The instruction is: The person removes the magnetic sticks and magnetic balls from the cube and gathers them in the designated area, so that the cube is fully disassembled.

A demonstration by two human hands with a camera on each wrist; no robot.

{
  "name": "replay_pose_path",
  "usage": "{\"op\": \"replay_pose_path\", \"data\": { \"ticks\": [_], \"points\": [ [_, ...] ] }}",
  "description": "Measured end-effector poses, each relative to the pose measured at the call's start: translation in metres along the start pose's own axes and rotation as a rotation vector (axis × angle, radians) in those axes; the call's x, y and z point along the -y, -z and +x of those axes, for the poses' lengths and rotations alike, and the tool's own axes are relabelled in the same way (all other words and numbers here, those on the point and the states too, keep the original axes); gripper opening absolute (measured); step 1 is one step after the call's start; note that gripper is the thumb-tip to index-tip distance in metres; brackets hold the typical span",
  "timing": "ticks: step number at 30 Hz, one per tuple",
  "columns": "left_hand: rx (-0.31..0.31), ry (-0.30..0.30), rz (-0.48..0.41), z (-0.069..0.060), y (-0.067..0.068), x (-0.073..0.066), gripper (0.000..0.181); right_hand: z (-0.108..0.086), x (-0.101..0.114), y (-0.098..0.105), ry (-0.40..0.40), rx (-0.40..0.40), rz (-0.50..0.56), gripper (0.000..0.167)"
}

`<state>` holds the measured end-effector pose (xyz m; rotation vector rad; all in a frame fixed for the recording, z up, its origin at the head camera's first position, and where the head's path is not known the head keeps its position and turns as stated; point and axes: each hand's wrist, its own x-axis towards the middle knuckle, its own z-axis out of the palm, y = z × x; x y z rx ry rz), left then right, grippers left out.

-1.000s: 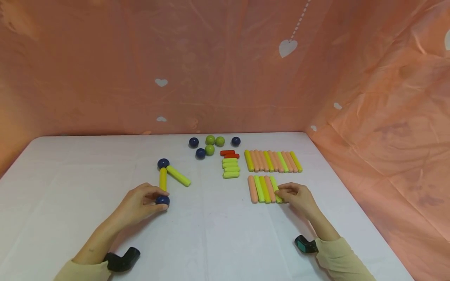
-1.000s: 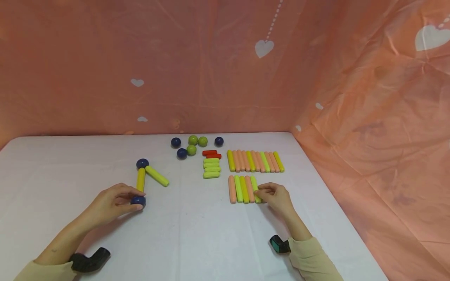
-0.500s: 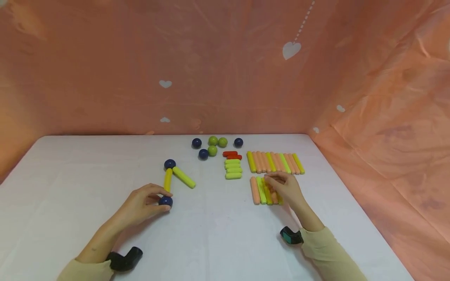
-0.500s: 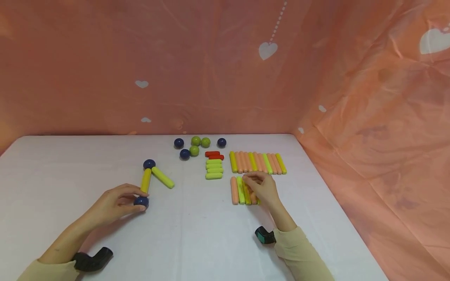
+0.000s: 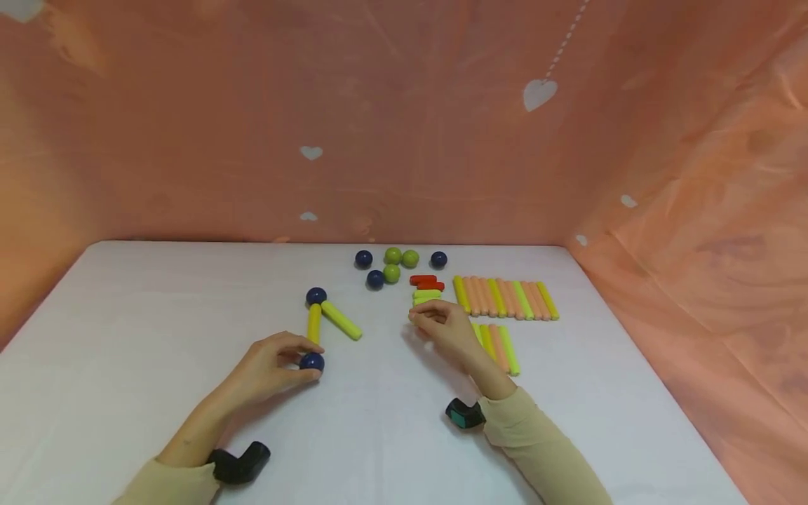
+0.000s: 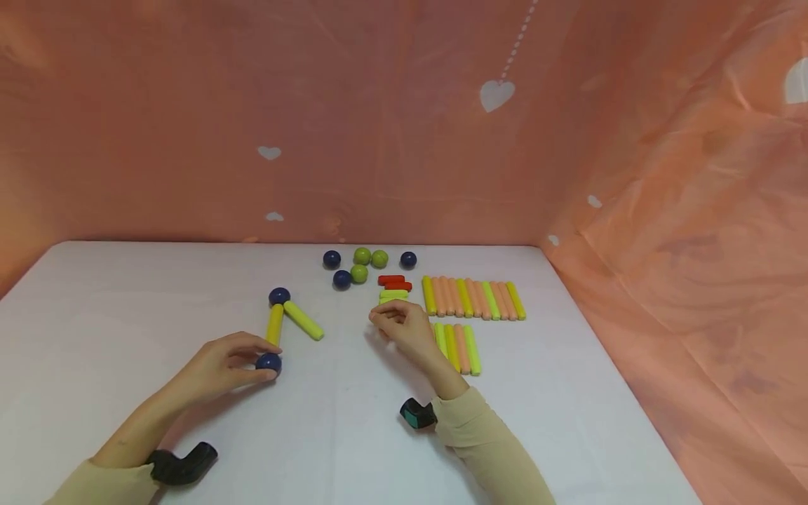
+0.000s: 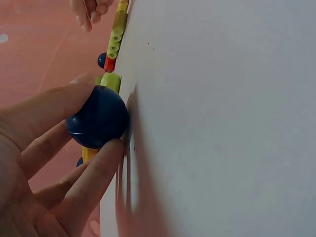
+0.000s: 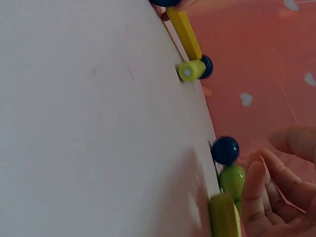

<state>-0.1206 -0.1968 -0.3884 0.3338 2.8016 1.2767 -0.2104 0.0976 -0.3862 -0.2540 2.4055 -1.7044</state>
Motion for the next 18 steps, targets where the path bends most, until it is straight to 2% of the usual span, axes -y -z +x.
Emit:
{"op": "replay_pose_path", "data": {
  "ticks": [6, 13, 18],
  "points": [
    [0.009, 0.019, -0.014, 0.001, -0.001, -0.003, 0.036, 0.008, 0.002, -0.019, 0.039, 0.055, -0.015, 0.019],
    [0.001, 0.042, -0.004, 0.006, -0.002, -0.005, 0.045, 0.019, 0.013, -0.043, 0.062, 0.156, -0.028, 0.022],
    [0.011, 0.039, -0.007, 0.011, -0.002, -0.004, 0.046, 0.031, 0.020, -0.059, 0.052, 0.172, -0.088, 0.024]
  ]
}}
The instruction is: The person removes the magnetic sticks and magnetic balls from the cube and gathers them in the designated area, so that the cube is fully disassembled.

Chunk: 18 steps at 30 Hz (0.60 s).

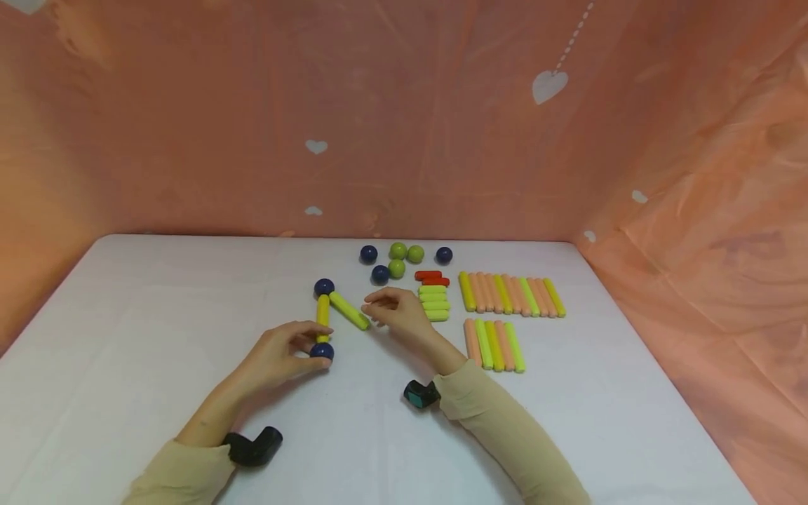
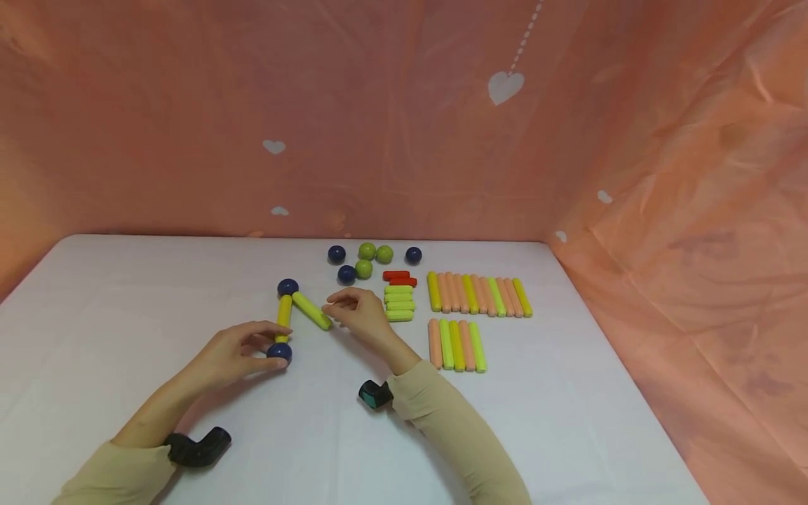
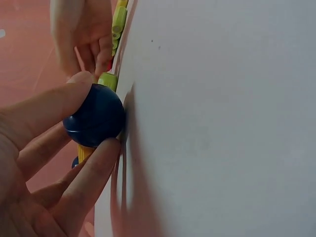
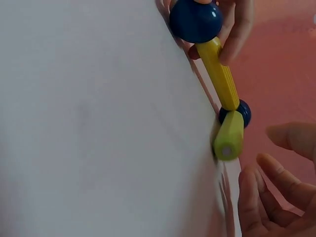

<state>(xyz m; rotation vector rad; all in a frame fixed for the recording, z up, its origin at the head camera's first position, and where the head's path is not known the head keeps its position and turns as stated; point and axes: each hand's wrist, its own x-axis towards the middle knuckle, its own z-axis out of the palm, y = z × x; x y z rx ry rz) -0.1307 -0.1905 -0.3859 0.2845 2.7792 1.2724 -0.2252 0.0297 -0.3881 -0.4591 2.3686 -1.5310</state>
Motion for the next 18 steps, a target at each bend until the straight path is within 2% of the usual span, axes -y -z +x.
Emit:
{"op": "replay_pose_path", "data": {
  "ticks": [4, 9, 18],
  "points": [
    [0.008, -0.017, -0.008, 0.002, 0.001, 0.002, 0.045, 0.012, 0.003, -0.009, 0.010, -0.005, -0.054, 0.026],
    [0.010, -0.009, -0.022, 0.002, 0.003, 0.001, 0.045, 0.023, 0.006, -0.020, 0.038, -0.007, -0.068, 0.027],
    [0.011, -0.022, -0.032, 0.001, 0.003, 0.004, 0.044, 0.032, 0.013, -0.033, 0.031, -0.031, -0.080, 0.027]
  ]
}}
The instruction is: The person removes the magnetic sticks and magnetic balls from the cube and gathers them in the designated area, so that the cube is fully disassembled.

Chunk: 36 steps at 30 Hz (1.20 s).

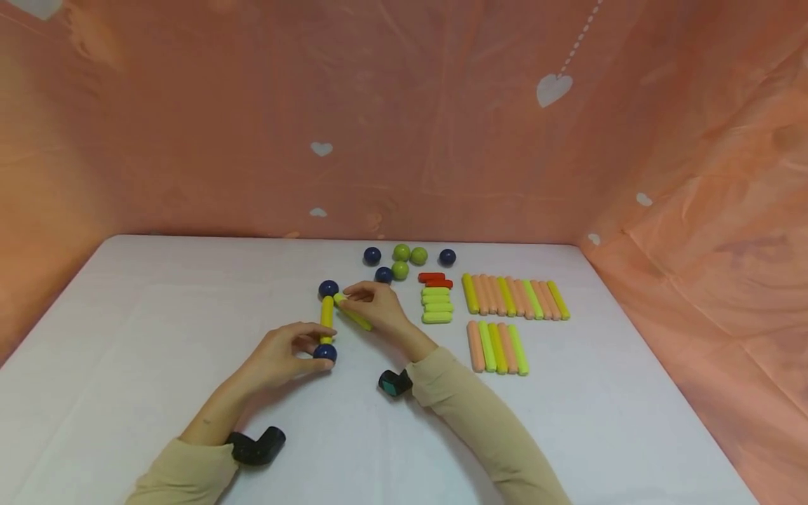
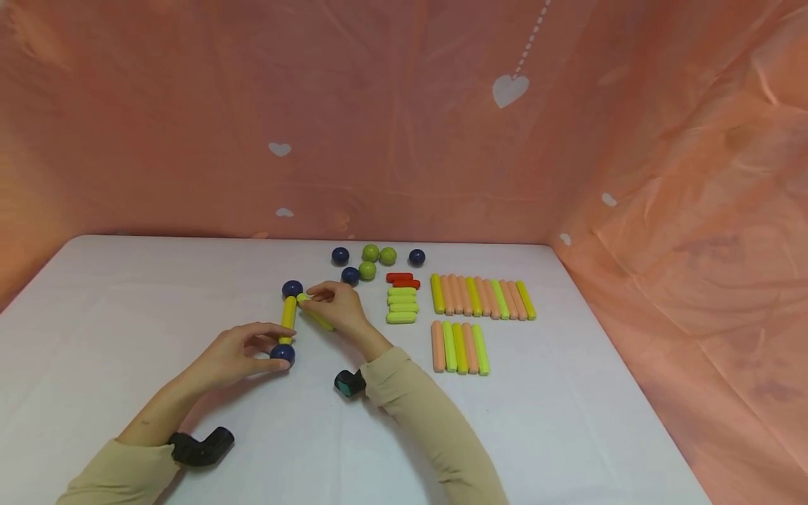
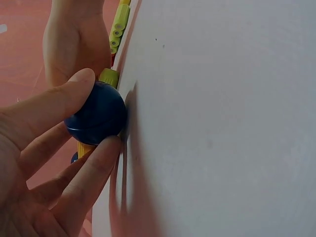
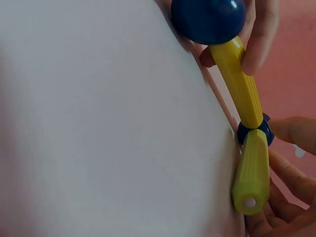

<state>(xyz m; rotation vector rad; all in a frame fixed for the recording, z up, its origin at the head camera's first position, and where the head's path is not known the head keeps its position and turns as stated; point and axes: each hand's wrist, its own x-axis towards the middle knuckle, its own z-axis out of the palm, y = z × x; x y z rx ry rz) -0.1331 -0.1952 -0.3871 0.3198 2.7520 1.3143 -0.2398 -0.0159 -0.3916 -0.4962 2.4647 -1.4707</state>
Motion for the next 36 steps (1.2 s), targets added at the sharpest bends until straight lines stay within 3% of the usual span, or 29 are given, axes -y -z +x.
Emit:
{"op": "replay_pose_path", "data": {
  "ticks": [6, 14, 20, 26, 36],
  "points": [
    [-0.001, -0.009, -0.005, 0.000, -0.001, 0.001, 0.044, 0.005, -0.001, -0.005, 0.023, -0.032, -0.021, 0.028],
    [0.003, -0.035, -0.016, -0.002, 0.000, -0.003, 0.045, 0.006, 0.002, -0.009, -0.014, -0.067, -0.021, 0.028],
    [-0.004, -0.037, -0.013, -0.002, 0.000, -0.004, 0.045, 0.004, 0.002, -0.011, 0.019, -0.081, -0.041, 0.026],
    [-0.003, -0.009, -0.003, -0.002, -0.001, -0.003, 0.045, 0.003, -0.001, -0.008, 0.063, -0.065, -0.076, 0.026],
    [-0.008, -0.005, 0.019, -0.003, -0.002, -0.003, 0.045, -0.004, -0.008, 0.001, 0.033, -0.009, -0.047, 0.026]
  ]
}}
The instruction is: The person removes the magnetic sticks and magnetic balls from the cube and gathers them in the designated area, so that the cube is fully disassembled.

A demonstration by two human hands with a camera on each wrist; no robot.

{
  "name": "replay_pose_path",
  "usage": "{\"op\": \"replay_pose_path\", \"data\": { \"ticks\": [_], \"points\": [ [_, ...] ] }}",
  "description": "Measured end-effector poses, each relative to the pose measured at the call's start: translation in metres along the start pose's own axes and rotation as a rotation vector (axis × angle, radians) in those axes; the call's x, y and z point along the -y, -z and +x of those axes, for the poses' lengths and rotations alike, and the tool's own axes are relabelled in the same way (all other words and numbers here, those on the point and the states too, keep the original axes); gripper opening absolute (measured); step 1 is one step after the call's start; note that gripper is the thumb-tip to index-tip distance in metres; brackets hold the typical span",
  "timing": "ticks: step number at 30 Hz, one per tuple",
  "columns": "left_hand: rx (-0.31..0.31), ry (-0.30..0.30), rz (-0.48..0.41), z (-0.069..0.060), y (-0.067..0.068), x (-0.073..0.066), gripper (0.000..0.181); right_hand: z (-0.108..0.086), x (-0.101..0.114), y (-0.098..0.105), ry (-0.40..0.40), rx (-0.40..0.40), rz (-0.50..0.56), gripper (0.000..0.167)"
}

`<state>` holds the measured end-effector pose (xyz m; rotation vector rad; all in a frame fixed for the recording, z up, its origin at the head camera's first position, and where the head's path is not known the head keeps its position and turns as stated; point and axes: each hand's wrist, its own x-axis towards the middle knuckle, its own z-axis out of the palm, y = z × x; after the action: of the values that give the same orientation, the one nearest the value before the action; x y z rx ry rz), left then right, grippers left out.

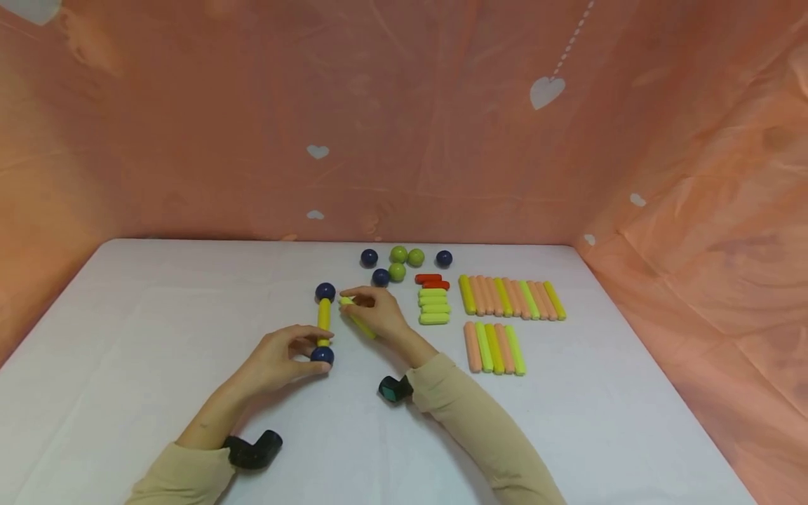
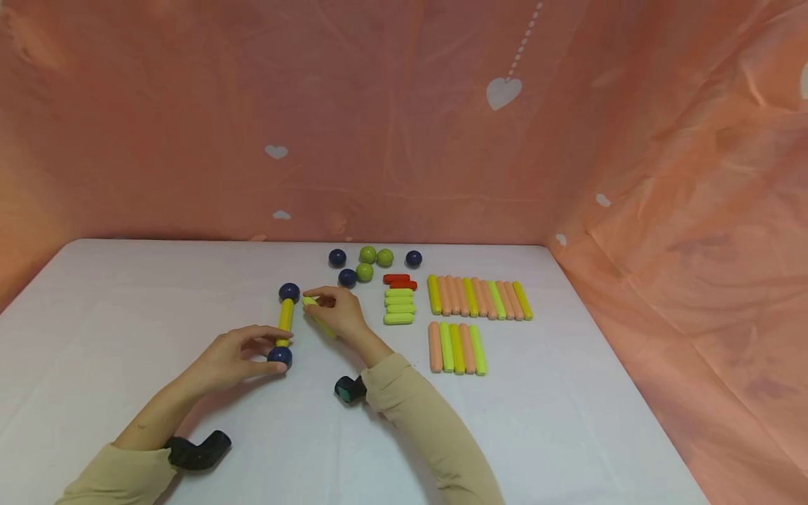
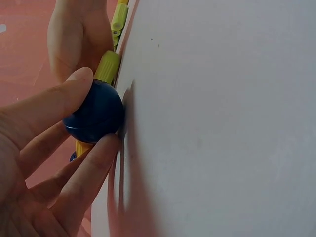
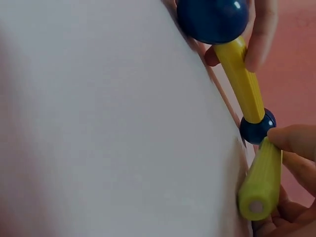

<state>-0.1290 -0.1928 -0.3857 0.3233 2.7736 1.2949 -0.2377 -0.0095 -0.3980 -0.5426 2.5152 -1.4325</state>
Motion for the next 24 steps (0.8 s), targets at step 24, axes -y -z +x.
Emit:
{"op": "replay_pose_path", "data": {
  "ticks": [24],
  "points": [
    [0.012, -0.004, 0.009, 0.001, 0.000, 0.001, 0.047, -0.047, -0.019, 0.045, -0.039, 0.019, 0.117, 0.027]
  ]
}}
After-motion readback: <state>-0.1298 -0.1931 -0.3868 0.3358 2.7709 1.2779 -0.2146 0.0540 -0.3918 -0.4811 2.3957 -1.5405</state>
